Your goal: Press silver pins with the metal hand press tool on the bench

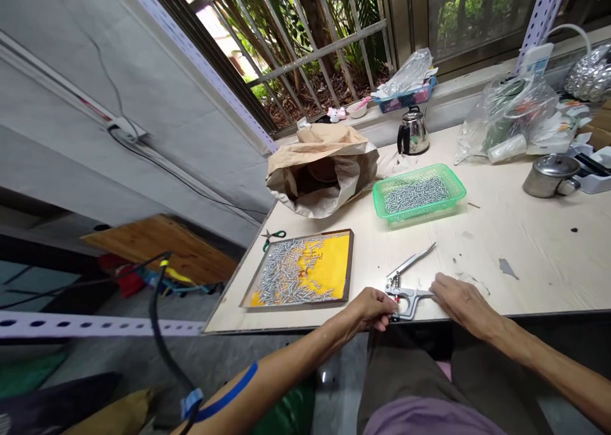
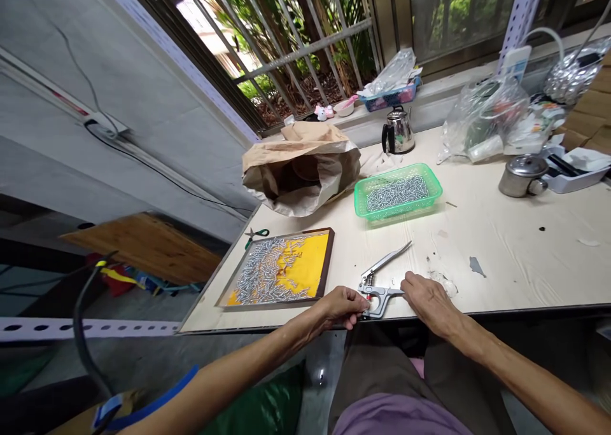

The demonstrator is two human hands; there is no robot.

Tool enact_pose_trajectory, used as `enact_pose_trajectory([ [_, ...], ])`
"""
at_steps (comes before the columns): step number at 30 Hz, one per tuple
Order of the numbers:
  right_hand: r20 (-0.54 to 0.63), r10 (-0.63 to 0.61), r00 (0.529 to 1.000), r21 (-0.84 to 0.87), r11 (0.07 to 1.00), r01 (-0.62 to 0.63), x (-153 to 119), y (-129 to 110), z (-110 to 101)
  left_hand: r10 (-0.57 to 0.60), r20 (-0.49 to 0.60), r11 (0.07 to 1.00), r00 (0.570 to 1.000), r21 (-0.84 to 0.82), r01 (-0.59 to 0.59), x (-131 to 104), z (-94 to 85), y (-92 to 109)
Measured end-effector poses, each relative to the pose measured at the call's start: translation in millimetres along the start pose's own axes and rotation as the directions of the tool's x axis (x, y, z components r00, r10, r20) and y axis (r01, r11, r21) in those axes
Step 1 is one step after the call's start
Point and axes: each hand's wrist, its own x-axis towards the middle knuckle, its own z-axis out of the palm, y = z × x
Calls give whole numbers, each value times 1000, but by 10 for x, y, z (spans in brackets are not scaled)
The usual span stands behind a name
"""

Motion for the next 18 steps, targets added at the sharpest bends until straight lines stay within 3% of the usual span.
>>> enact_pose_trajectory([
  [6, 131, 9, 991, -34, 999, -5, 18, 34, -64, -10, -16, 1000, 1000, 0, 10, -29, 20, 27],
  [11, 177, 8, 984, -38, 999, -1, 148, 244, -143, -41, -36, 999, 999, 25, 41, -41, 32, 55],
  [16, 324, 36, 945, -71, 997, -13, 352, 418, -165, -53, -58, 998, 997, 15, 54, -42, 41, 51],
  [18, 334, 30, 942, -79, 997, -4, 394, 444, -155, -49, -67, 999, 997, 7, 50, -30, 39, 31],
])
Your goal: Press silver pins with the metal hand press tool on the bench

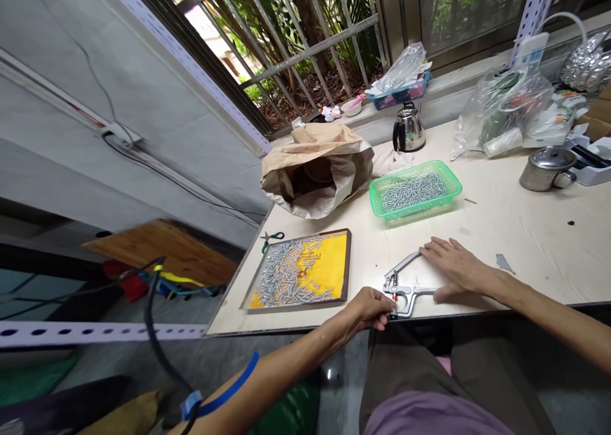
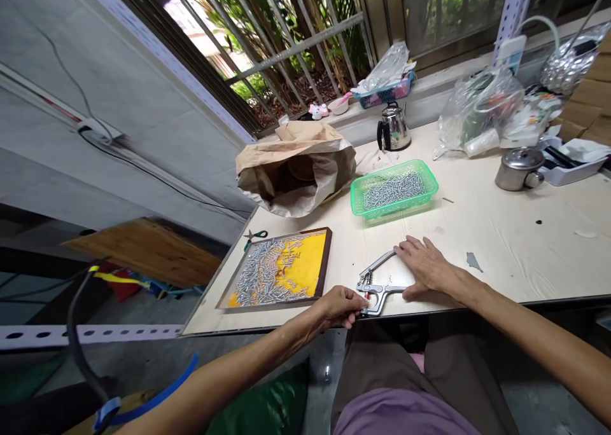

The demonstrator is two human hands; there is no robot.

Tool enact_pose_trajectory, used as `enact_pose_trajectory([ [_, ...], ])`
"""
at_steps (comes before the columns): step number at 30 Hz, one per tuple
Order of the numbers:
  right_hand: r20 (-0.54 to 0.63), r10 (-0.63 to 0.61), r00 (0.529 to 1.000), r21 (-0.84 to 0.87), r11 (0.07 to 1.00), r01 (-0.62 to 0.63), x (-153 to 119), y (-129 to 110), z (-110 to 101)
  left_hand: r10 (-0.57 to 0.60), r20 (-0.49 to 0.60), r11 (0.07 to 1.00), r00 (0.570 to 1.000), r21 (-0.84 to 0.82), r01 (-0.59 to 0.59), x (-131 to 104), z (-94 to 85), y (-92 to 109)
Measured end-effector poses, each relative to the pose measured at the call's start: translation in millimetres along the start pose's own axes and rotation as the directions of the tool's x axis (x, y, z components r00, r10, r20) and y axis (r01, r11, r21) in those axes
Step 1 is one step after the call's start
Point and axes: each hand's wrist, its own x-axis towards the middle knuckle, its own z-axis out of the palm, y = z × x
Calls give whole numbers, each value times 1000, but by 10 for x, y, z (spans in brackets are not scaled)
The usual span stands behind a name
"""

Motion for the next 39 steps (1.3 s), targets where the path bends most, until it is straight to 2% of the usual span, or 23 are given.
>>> enact_pose_trajectory([
  [3, -15, -29, 999, -5, 1000, 29, 31, 21, 11, 13, -2, 1000, 1000, -17, -13, 22, -5, -34],
  [6, 55, -34, 998, 15, 999, 33, 62, 23, -8, 16, -18, 1000, 1000, -23, -16, 31, -4, -56],
  [9, 110, -13, 994, 27, 1000, 11, 99, -15, -75, 16, -30, 1000, 999, -25, -17, 23, 11, -62],
  [14, 110, 9, 994, -1, 1000, -9, 97, -123, -191, 44, -28, 999, 999, 6, -43, -10, 38, -73],
  [17, 69, 1, 998, 2, 1000, -1, 54, -166, -214, 78, -70, 989, 994, 128, -68, -70, 40, -93],
  [18, 59, 7, 998, 6, 1000, -7, 39, -177, -214, 137, -115, 971, 984, 213, -110, -97, 43, -98],
  [19, 53, 18, 998, 11, 1000, -18, 24, -188, -212, 242, -170, 930, 955, 320, -179, -123, 50, -100],
  [20, 50, 30, 998, 17, 999, -31, 10, -198, -210, 386, -212, 859, 898, 438, -265, -142, 64, -97],
  [21, 50, 38, 998, 22, 999, -40, -2, -208, -207, 542, -221, 754, 811, 554, -353, -150, 86, -87],
  [23, 50, 49, 998, 31, 998, -50, -21, -225, -203, 782, -122, 491, 611, 723, -486, -118, 154, -41],
  [24, 50, 49, 998, 36, 998, -51, -29, -231, -202, 843, -42, 371, 537, 768, -522, -77, 196, -4],
  [26, 53, 45, 998, 55, 997, -48, -43, -231, -202, 886, 105, 190, 452, 806, -560, 41, 282, 93],
  [28, 66, 52, 996, 75, 996, -57, -57, -218, -208, 883, 214, 78, 417, 811, -580, 165, 347, 198],
  [31, 100, 90, 991, 73, 993, -98, -71, -184, -224, 848, 312, -1, 428, 809, -588, 283, 386, 306],
  [34, 87, 113, 990, 30, 993, -116, -62, -152, -217, 839, 297, 1, 456, 838, -546, 319, 399, 331],
  [39, 36, 78, 996, -15, 997, -77, -29, -131, -96, 861, 219, 62, 459, 851, -522, 346, 458, 341],
])
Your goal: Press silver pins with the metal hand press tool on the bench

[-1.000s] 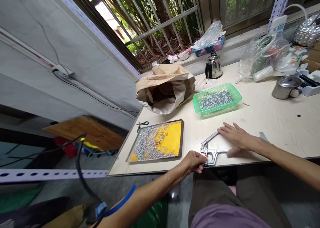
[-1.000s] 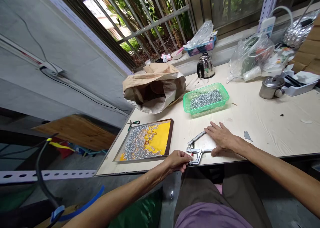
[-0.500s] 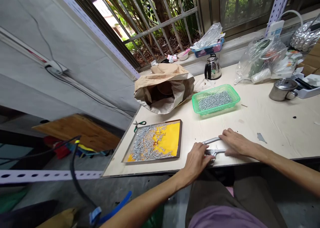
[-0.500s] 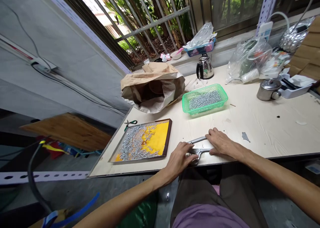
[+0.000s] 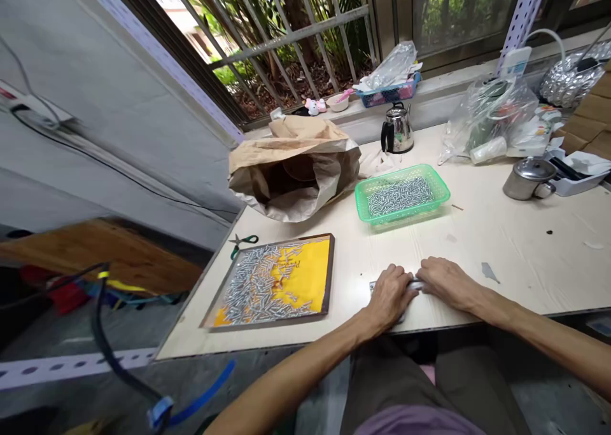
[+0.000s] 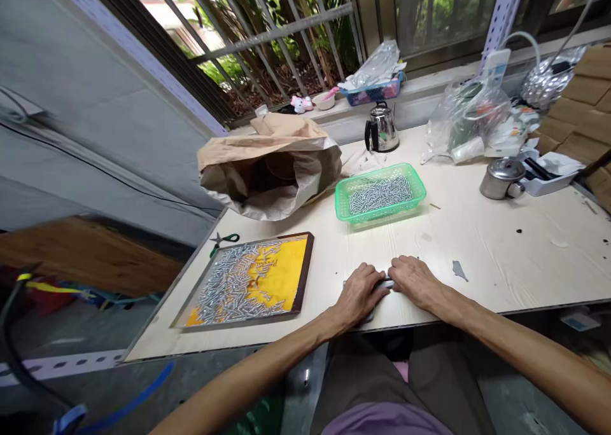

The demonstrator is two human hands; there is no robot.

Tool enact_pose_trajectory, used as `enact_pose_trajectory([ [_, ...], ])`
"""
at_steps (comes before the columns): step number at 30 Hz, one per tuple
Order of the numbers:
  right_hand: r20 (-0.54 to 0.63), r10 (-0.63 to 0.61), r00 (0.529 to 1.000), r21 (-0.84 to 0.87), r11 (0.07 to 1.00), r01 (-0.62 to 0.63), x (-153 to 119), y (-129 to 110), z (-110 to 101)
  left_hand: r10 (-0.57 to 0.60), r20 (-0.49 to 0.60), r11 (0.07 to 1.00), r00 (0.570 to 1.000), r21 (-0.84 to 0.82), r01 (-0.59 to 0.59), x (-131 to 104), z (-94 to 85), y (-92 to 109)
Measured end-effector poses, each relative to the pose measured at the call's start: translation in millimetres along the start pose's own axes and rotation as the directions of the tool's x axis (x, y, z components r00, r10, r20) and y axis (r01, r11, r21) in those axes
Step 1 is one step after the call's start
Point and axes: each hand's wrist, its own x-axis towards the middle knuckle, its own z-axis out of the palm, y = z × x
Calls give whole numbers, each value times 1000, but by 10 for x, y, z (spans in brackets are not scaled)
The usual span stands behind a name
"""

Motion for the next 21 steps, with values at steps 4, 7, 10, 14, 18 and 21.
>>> enact_pose_trajectory([
  [4, -72, -10, 997, -10, 1000, 9, -4, -3, 73, -29, 2, 999, 1000, 21, 29, 62, -3, 20],
  [7, -72, 1, 997, -11, 1000, -2, 13, 60, 42, -34, -46, 999, 998, 39, 36, 55, 28, 35],
  [10, -56, -42, 998, 51, 998, 45, 55, 201, -7, -34, -179, 997, 983, 67, 47, -43, 148, 96],
  [14, -107, -51, 993, 97, 993, 61, 137, 367, -4, 88, -250, 995, 964, 71, -73, -249, 350, 283],
  [18, -166, 13, 986, -30, 999, -18, 272, 358, -48, 105, -206, 993, 973, -30, -113, -347, 402, 443],
  [21, -182, 59, 982, -101, 992, -78, 387, 195, -144, 73, -194, 992, 978, -84, -91, -323, 359, 455],
])
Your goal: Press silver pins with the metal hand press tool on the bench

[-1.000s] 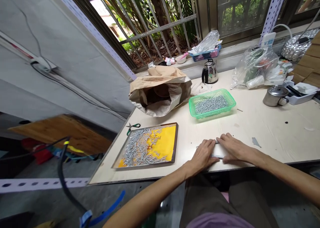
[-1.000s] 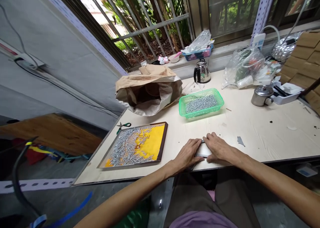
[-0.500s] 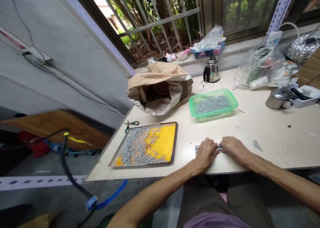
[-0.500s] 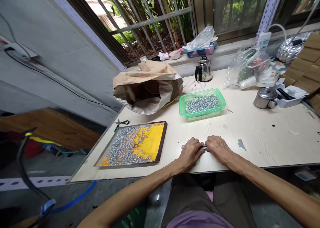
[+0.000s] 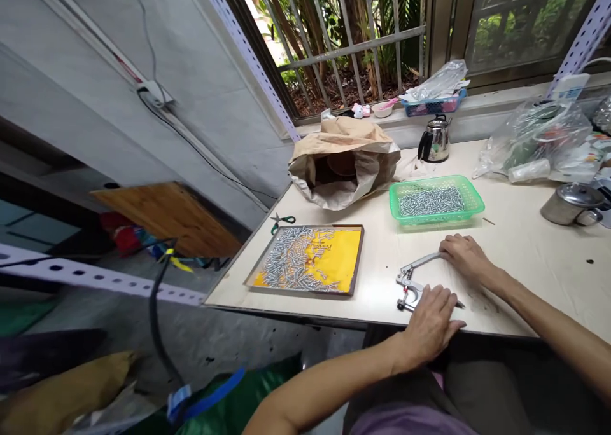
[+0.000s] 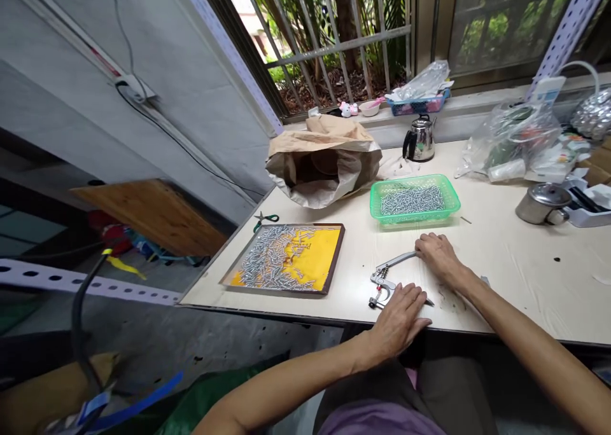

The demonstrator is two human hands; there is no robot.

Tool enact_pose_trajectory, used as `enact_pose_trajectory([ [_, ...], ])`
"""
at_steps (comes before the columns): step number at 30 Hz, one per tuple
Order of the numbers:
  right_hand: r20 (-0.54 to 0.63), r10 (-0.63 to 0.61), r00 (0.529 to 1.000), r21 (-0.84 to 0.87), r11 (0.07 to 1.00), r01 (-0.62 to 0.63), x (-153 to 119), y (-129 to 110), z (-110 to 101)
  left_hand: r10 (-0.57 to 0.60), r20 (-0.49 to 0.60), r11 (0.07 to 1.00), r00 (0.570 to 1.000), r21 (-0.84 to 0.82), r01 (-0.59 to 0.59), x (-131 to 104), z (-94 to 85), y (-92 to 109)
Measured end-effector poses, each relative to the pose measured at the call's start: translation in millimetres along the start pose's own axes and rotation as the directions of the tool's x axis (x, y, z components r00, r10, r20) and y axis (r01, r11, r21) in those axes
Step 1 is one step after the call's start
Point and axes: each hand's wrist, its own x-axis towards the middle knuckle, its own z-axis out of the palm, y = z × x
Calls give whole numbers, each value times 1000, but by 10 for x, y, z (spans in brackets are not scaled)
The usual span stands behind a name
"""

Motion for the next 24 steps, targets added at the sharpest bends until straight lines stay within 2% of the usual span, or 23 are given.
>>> enact_pose_trajectory([
  [2, 41, -66, 997, 7, 998, 66, 56, -187, -55, 9, -2, 999, 1000, -32, -9, 26, -17, -16],
  [3, 69, -150, 986, 39, 988, 147, 72, -298, -72, 15, -3, 999, 1000, -46, -15, 27, -19, -18],
  [6, 127, -448, 885, 149, 891, 430, 85, -626, -58, 70, 18, 996, 997, -58, -69, -55, -19, 23],
  [8, 122, -541, 832, 145, 839, 524, 77, -784, 3, 203, 30, 978, 979, -45, -202, -183, -52, 61],
  [10, 89, -576, 813, 131, 816, 564, 79, -868, 87, 346, 8, 938, 938, -12, -346, -346, -154, 36],
  [11, 55, -584, 810, 145, 807, 572, 89, -885, 125, 366, -19, 930, 930, 23, -366, -431, -242, -21],
  [12, 7, -587, 810, 178, 798, 576, 107, -886, 149, 332, -57, 942, 942, 73, -328, -515, -357, -114],
  [13, -48, -580, 813, 221, 788, 575, 134, -873, 154, 249, -102, 963, 963, 128, -235, -595, -500, -243],
  [14, -110, -558, 822, 267, 780, 566, 171, -845, 131, 123, -146, 978, 982, 183, -95, -667, -665, -402],
  [15, -178, -522, 834, 306, 777, 551, 216, -801, 80, -42, -207, 969, 977, 231, 90, -731, -845, -584],
  [17, -308, -406, 861, 329, 803, 496, 328, -667, -102, -315, -243, 880, 917, 287, 378, -829, -1202, -976],
  [18, -375, -334, 865, 305, 837, 455, 388, -581, -218, -409, -240, 823, 880, 320, 470, -862, -1356, -1162],
  [19, -433, -262, 862, 252, 883, 395, 445, -488, -338, -467, -193, 788, 863, 351, 506, -885, -1481, -1329],
  [21, -534, -129, 835, 93, 973, 210, 527, -309, -539, -520, -63, 773, 852, 390, 500, -910, -1634, -1583],
  [23, -583, -56, 810, 1, 998, 69, 543, -181, -638, -510, 66, 806, 858, 384, 449, -920, -1676, -1729],
  [24, -585, -50, 809, -13, 999, 52, 525, -146, -641, -494, 112, 826, 863, 370, 425, -923, -1673, -1770],
])
